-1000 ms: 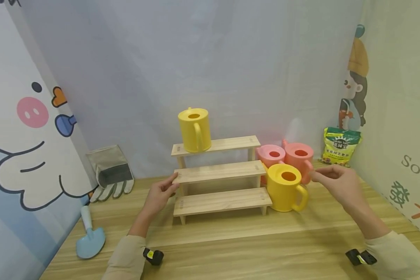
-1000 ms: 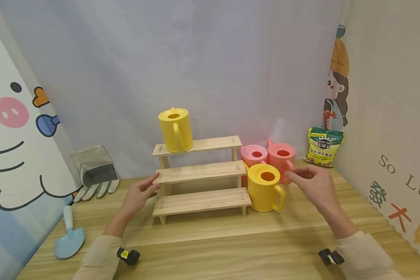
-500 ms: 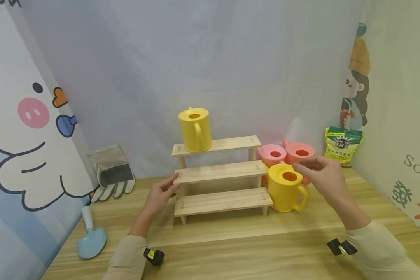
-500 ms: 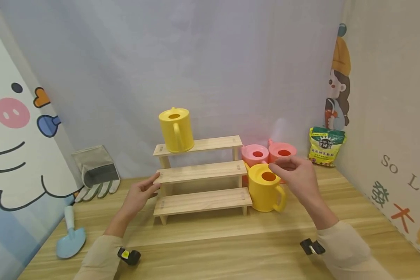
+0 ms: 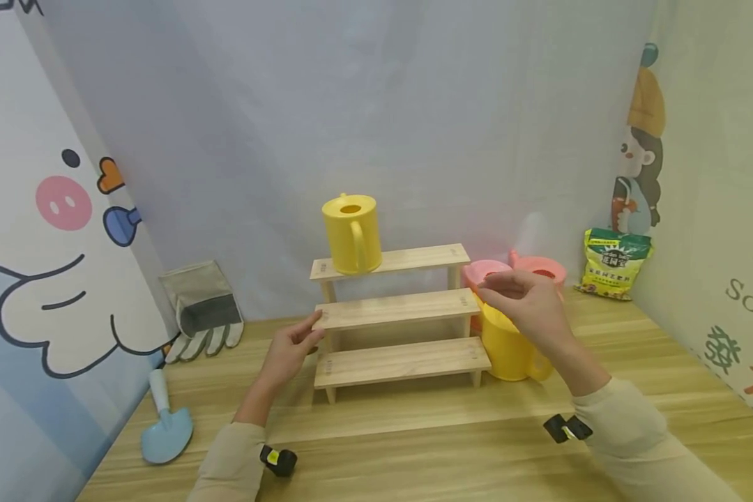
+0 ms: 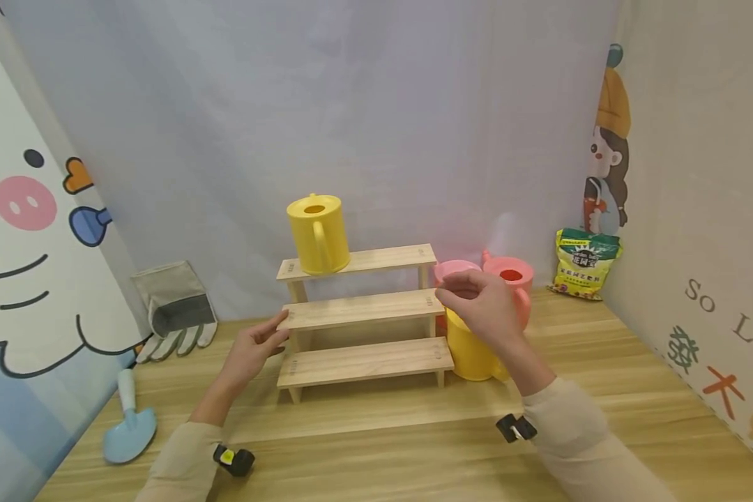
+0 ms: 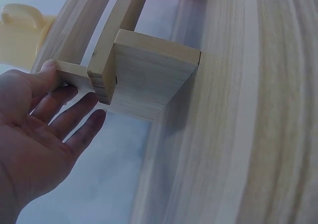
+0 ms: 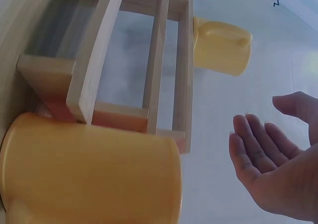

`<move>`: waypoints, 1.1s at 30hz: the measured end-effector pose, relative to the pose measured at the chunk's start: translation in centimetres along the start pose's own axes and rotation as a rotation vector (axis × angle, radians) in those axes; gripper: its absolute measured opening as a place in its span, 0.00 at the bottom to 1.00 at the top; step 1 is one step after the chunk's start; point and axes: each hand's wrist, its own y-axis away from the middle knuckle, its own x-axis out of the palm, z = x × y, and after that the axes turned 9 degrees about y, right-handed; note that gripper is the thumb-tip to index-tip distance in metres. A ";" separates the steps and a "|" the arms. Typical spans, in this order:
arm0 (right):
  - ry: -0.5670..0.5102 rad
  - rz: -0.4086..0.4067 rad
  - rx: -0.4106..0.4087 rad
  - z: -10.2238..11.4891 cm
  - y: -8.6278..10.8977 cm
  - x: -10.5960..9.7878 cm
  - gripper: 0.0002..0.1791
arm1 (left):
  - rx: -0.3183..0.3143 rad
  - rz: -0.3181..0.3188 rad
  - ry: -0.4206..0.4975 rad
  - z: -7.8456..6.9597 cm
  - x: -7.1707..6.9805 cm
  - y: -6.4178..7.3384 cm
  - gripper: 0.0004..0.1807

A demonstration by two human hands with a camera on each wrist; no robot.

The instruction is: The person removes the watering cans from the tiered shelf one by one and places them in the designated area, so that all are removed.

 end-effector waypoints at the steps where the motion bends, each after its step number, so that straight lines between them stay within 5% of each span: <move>1: -0.012 0.000 -0.018 0.2 -0.1 0.4 0.18 | 0.000 0.001 -0.002 0.0 0.0 0.0 0.26; 11: -0.086 0.034 -0.069 2.7 -1.1 5.1 0.18 | -0.014 0.004 0.009 -0.1 0.1 0.1 0.26; 24: -0.133 -0.090 -0.128 6.0 -4.0 11.2 0.15 | -0.025 -0.005 0.005 -0.2 -0.1 0.2 0.26; 33: -0.098 -0.128 -0.161 7.4 -6.5 13.6 0.17 | -0.024 0.000 0.009 -0.3 -0.1 0.2 0.27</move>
